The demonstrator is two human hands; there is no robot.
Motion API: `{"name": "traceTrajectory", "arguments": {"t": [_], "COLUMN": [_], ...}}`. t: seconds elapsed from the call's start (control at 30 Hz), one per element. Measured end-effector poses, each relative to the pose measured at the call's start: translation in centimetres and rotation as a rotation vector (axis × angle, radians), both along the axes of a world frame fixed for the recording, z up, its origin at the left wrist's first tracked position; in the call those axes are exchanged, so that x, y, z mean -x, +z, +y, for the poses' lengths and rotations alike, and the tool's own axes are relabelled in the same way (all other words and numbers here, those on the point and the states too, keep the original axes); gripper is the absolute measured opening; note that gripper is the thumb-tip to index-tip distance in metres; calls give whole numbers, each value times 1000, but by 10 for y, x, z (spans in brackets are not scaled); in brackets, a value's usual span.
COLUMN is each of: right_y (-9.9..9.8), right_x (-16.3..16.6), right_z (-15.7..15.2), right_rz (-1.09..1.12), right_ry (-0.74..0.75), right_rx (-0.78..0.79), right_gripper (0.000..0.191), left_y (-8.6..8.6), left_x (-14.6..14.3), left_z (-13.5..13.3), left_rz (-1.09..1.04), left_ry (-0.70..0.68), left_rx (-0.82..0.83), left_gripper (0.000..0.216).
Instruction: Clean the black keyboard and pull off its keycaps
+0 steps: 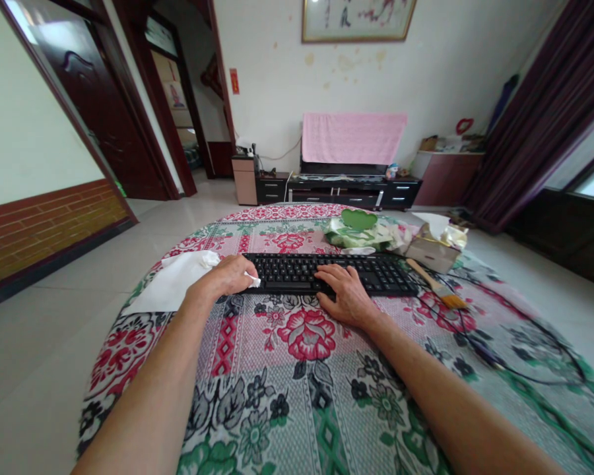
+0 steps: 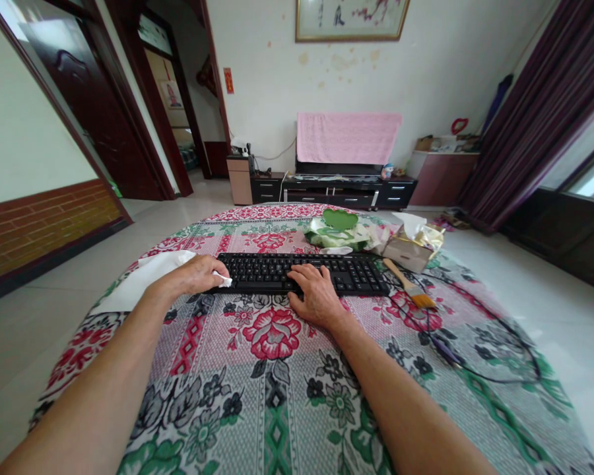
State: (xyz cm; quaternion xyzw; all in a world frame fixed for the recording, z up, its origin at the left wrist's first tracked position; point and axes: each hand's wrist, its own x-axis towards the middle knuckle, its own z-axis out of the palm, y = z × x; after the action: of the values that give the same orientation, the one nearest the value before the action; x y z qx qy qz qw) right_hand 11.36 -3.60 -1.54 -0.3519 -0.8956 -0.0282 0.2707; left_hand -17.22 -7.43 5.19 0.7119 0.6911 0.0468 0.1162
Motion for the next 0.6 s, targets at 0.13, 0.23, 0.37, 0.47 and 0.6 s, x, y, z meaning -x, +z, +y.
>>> {"name": "traceTrajectory", "arguments": {"t": [0.13,0.23,0.37,0.47,0.6], "right_y": [0,2,6,6,8], "right_x": [0,0,2,10,30], "right_z": [-1,-3,-5,-8,-18], "right_rz": [-9,2,79,185,348], "right_ry": [-7,-7,17,57,107], "right_rx": [9,5,-17,5,114], "right_gripper": [41,44,39,32,28], "left_y": [1,0,-5,-13,-20], "left_x": [-1,-1,-22,-47,-71], "left_z": [0,1,5,8,5], "left_rz": [40,-21,-223,-399,-503], "left_ry": [2,19,-28,-125,-174], "left_rx": [26,-36,-139,-180,-198], "left_gripper": [19,18,22,19,15]}}
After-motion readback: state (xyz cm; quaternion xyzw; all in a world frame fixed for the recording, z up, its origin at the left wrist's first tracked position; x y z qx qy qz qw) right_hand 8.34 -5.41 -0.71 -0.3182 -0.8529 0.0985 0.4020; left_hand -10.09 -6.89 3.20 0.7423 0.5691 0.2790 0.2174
